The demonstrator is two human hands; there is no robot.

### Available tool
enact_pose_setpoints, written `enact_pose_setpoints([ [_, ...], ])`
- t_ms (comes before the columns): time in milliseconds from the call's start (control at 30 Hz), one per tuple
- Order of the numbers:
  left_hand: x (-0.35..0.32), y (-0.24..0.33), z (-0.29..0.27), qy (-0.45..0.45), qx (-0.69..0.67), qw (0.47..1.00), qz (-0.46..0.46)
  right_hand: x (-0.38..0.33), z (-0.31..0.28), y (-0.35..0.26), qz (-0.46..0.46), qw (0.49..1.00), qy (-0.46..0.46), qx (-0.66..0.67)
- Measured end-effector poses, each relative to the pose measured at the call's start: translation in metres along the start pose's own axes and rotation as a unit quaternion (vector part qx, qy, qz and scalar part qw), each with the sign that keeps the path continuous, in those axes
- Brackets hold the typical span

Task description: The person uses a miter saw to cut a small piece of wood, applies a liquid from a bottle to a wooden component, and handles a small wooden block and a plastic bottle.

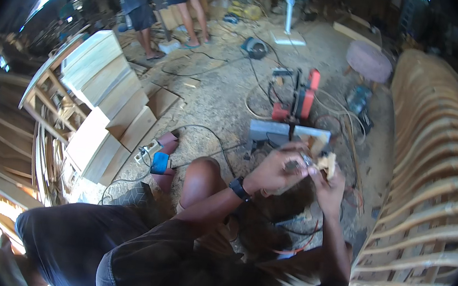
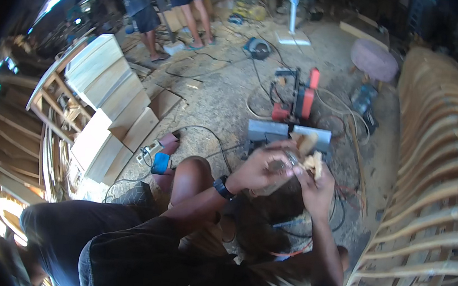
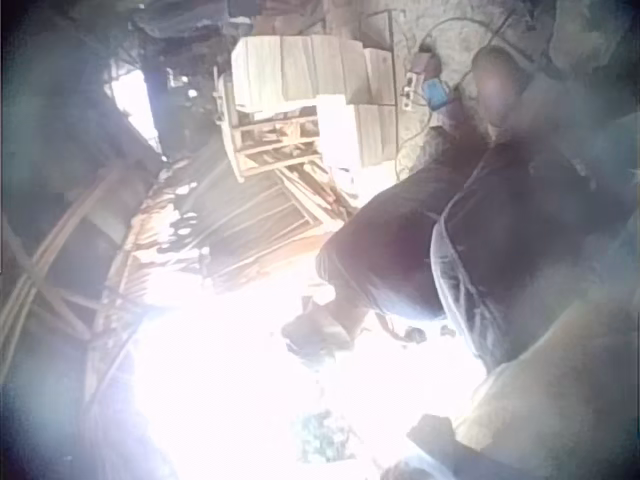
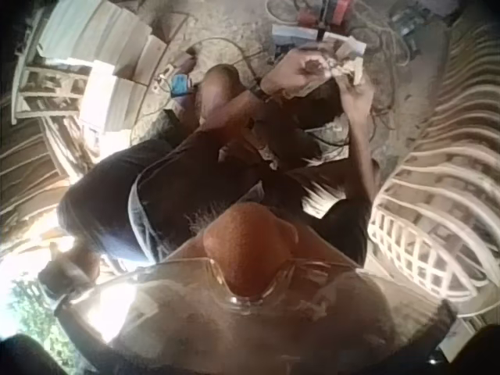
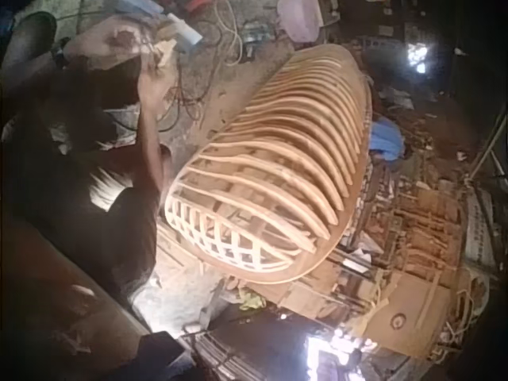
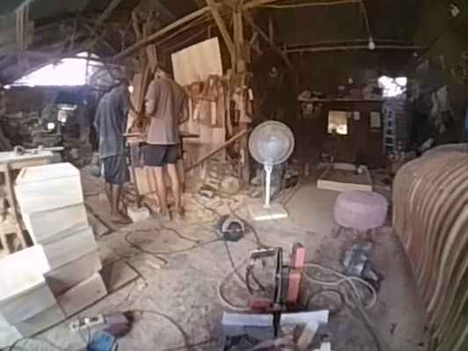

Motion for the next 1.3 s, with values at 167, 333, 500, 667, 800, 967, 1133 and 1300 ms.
enact_pose_setpoints([
  [167,-0.01,-0.02,-0.001,0.039,0.053,0.995,-0.074,-0.001,0.014,0.01,-0.038,0.999,0.029,-0.014],
  [333,-0.006,-0.028,0.008,0.004,-0.199,0.974,-0.109,0.0,-0.004,0.03,0.05,0.984,0.016,0.172],
  [500,-0.005,-0.034,0.006,-0.025,-0.402,0.9,-0.166,0.006,-0.008,0.025,0.098,0.923,-0.015,0.373],
  [667,-0.006,-0.03,-0.004,-0.031,-0.52,0.829,-0.205,0.008,-0.008,0.033,0.108,0.857,-0.014,0.503],
  [800,-0.006,-0.033,-0.001,-0.024,-0.553,0.797,-0.243,0.011,-0.012,0.032,0.099,0.843,-0.032,0.527],
  [967,-0.01,-0.031,0.0,-0.01,-0.575,0.766,-0.288,0.007,-0.007,0.014,0.054,0.861,-0.125,0.49],
  [1133,-0.011,-0.031,0.006,-0.013,-0.511,0.804,-0.303,0.009,-0.012,0.001,-0.033,0.899,-0.182,0.397],
  [1300,-0.02,-0.041,0.009,-0.041,-0.438,0.844,-0.308,0.008,-0.016,-0.008,-0.092,0.97,-0.145,0.172],
])
Point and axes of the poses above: each hand's wrist, its own x-axis towards the middle knuckle, its own z-axis out of the palm, y = z × x, the point moved 6 cm from there along x, towards the middle knuckle, and after that the axes turned 3 degrees about -z, right-handed, at the moved point
